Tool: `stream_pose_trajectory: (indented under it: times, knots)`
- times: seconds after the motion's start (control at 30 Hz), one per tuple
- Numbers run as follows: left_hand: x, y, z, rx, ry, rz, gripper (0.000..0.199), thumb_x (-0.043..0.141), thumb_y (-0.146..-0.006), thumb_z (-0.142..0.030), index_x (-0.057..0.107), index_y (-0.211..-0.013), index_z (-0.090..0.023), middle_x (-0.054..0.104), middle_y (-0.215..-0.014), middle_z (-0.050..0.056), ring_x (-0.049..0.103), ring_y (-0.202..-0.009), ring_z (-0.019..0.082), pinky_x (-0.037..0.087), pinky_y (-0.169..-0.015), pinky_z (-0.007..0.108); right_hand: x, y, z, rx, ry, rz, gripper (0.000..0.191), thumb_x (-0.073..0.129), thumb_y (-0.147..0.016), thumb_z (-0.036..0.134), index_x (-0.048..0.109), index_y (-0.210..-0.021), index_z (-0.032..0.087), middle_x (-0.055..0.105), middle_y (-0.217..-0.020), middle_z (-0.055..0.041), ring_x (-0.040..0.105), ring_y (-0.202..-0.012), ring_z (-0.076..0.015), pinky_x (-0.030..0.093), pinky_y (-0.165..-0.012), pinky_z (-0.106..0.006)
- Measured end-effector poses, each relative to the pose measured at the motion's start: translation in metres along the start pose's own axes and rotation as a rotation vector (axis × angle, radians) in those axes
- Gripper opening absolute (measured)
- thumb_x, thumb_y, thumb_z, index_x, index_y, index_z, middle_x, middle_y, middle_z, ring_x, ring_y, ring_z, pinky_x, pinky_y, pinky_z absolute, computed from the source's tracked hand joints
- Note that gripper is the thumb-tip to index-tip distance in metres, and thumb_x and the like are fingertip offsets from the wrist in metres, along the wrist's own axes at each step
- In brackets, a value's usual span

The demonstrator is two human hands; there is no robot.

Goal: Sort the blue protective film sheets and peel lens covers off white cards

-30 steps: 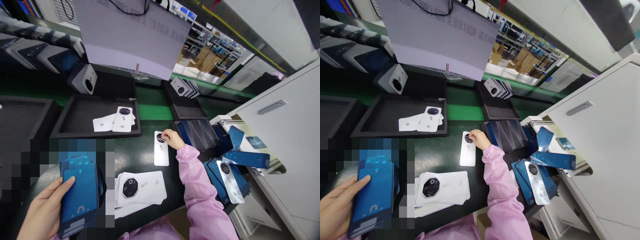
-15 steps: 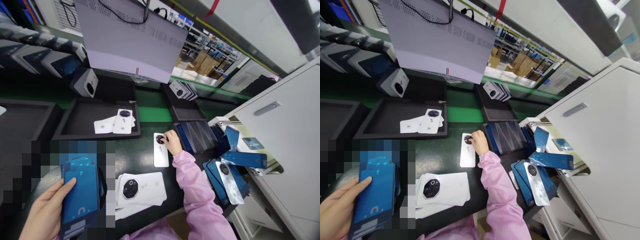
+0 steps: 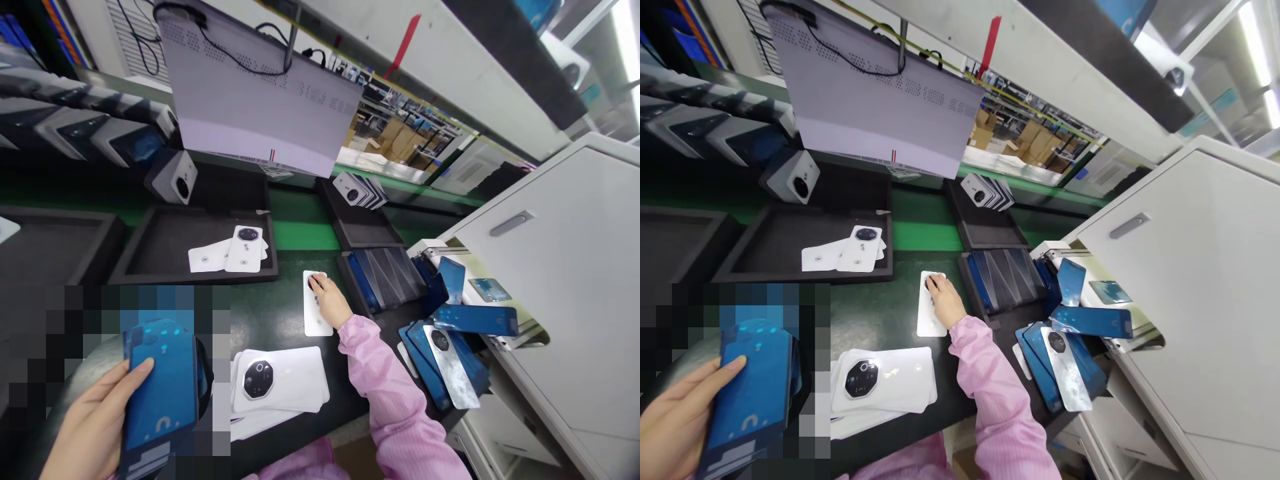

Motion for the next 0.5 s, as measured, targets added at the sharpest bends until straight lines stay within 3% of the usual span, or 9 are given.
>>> stream_pose_trajectory:
  times: [0.2, 0.3, 0.37, 0.5]
  knots:
    - [0.002, 0.011, -0.006, 0.006, 0.042, -0.027, 0.037, 0.076, -0.044, -0.021, 0.065, -0.079, -0.023, 0.072, -0.065, -0.004, 0.064, -0.045, 0.018, 0.054, -0.041, 0.025, 0.012, 0.001, -0.005, 0.007, -0.033, 0.081, 0.069, 0.036, -0.075, -0.005, 0.032, -0.14, 0.018, 0.03, -0.148, -0.0097, 0.02, -0.138, -0.0286, 0.026, -0.108, -0.051]
    - [0.004, 0.016, -0.01, 0.03, 0.063, -0.006, 0.035, 0.076, -0.045, -0.02, 0.064, -0.078, -0.022, 0.072, -0.063, -0.003, 0.064, -0.045, 0.017, 0.055, -0.042, 0.024, 0.011, 0.0, -0.01, 0.019, -0.069, 0.07, 0.073, 0.039, -0.073, -0.004, 0.033, -0.14, 0.023, 0.033, -0.147, -0.0072, 0.024, -0.138, -0.0276, 0.028, -0.107, -0.052]
    - [0.004, 0.017, -0.011, 0.058, 0.076, 0.02, 0.036, 0.078, -0.045, -0.02, 0.064, -0.078, -0.022, 0.072, -0.064, -0.003, 0.065, -0.048, 0.017, 0.055, -0.044, 0.023, 0.001, 0.003, -0.017, 0.047, -0.092, 0.006, 0.075, 0.039, -0.074, -0.003, 0.027, -0.142, 0.024, 0.034, -0.146, -0.0066, 0.025, -0.138, -0.0238, 0.029, -0.108, -0.048]
    - [0.004, 0.013, -0.009, 0.087, 0.081, 0.072, 0.043, 0.081, -0.044, -0.017, 0.064, -0.083, -0.022, 0.072, -0.066, -0.005, 0.065, -0.048, 0.015, 0.055, -0.046, 0.022, -0.032, 0.018, -0.037, 0.189, -0.107, -0.253, 0.072, 0.029, -0.084, 0.005, -0.006, -0.145, 0.017, 0.019, -0.151, -0.0121, 0.01, -0.141, -0.0214, 0.022, -0.111, -0.05]
Point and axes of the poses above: each hand's wrist, its own y-axis away from the middle knuckle, its own x-axis out of the palm, z = x × y, the point moved 7 cm from there along -y, towards the middle knuckle
